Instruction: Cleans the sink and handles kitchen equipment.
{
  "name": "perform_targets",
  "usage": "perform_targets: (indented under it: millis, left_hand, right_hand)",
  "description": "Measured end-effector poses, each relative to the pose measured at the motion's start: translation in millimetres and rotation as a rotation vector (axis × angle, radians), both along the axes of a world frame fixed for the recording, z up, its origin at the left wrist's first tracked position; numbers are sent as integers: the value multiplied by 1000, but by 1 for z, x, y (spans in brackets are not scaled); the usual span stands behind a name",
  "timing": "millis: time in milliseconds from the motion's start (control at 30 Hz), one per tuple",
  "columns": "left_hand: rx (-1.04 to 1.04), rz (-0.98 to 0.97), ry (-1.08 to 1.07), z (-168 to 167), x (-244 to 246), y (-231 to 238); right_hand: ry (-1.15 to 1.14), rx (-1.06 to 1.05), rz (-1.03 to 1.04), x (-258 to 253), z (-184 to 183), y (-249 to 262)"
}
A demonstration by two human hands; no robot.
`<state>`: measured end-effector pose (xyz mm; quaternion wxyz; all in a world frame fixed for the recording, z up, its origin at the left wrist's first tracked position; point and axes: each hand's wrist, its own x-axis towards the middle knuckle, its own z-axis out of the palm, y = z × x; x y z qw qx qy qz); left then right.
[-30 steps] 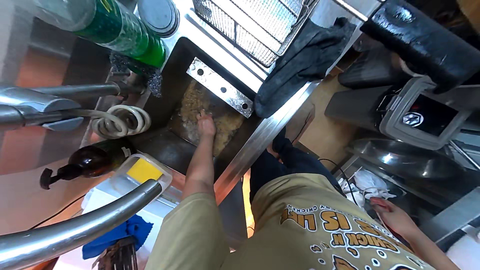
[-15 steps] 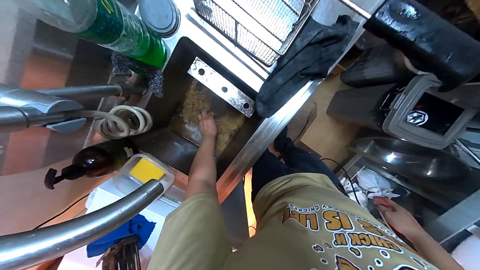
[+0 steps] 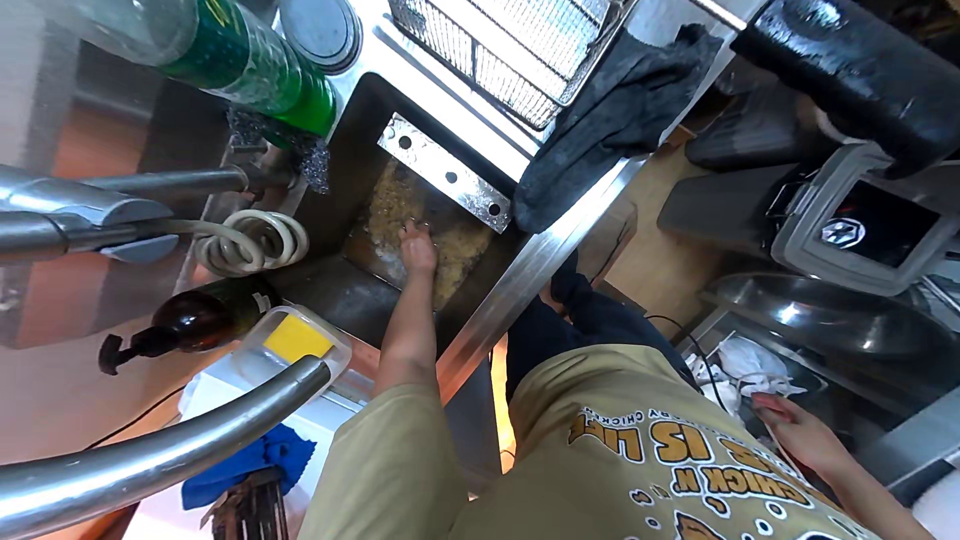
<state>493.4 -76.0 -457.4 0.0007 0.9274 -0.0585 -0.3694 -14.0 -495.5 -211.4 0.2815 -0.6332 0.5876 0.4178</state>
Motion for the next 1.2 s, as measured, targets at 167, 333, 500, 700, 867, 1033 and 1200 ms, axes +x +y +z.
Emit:
perform_targets:
  millis: [167, 333, 500, 700, 867, 1033, 1200]
  left_hand:
    - [-3, 3, -5, -2, 0, 2]
    - [-13, 10, -7, 0, -1, 1]
    - [-21, 11, -15, -2, -1, 2]
    - [-25, 11, -28, 1, -1, 2]
    - [-35, 13, -38, -2, -2, 3]
    - [-36, 25, -36, -3, -2, 4]
    - [-38, 28, -31, -2, -1, 3]
  right_hand:
    - [-2, -5, 1, -1, -1, 0]
    - [-8, 4, 1, 1, 0, 0]
    - [-12, 3, 4, 0, 0, 0]
    - [-9, 3, 5, 3, 1, 0]
    - [-3, 8, 16, 4, 2, 1]
    - [-11, 2, 8, 4, 1, 1]
    - [-13, 1, 7, 2, 0, 2]
